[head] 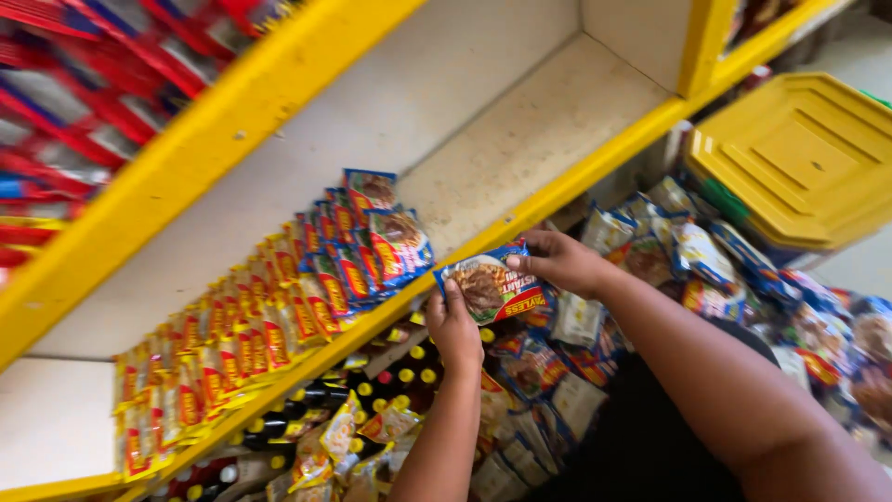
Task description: Organizing and stocking various instant noodle and seasoning packets on the lower shelves of a grocery store.
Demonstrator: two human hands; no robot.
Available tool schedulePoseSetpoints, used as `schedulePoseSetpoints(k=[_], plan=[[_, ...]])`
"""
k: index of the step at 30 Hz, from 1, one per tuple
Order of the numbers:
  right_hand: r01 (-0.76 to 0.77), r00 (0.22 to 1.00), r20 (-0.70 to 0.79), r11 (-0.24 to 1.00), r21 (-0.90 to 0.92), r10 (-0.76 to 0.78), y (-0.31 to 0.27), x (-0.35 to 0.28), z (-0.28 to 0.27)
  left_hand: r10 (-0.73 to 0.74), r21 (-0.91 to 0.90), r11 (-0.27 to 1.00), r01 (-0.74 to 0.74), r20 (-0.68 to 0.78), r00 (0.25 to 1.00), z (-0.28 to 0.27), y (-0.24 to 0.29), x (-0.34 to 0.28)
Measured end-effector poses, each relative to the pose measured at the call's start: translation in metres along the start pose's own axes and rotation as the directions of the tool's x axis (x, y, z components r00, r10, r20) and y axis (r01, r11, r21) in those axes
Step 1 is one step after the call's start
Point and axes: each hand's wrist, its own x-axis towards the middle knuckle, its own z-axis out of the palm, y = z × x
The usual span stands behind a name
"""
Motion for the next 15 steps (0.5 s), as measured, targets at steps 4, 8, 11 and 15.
schedulePoseSetpoints(k=[4, 8, 11, 15], plan=[[0.237, 0.970, -0.048, 0.883, 0.406, -0.239, 0.024, 0.048, 0.014, -0.038, -0.295, 0.954, 0.044, 0.029, 0.999, -0.003, 0.043, 0.033], [0.265, 0.962, -0.229, 0.686, 0.678, -0.146, 0.012, 0.073, 0.039, -0.116, -0.557, 0.810, 0.182, 0.152, 0.982, 0.014, 0.125, 0.037], [0.314, 0.939, -0.301, 0.771, 0.554, -0.166, 0.016, 0.098, 0.058, -0.094, -0.346, 0.932, 0.110, 0.063, 0.994, 0.021, 0.136, 0.063], [0.515, 0.806, -0.468, 0.819, 0.253, -0.363, -0.006, 0.118, 0.073, 0.284, -0.092, 0.955, -0.281, 0.011, 0.959, 0.019, 0.120, 0.120]])
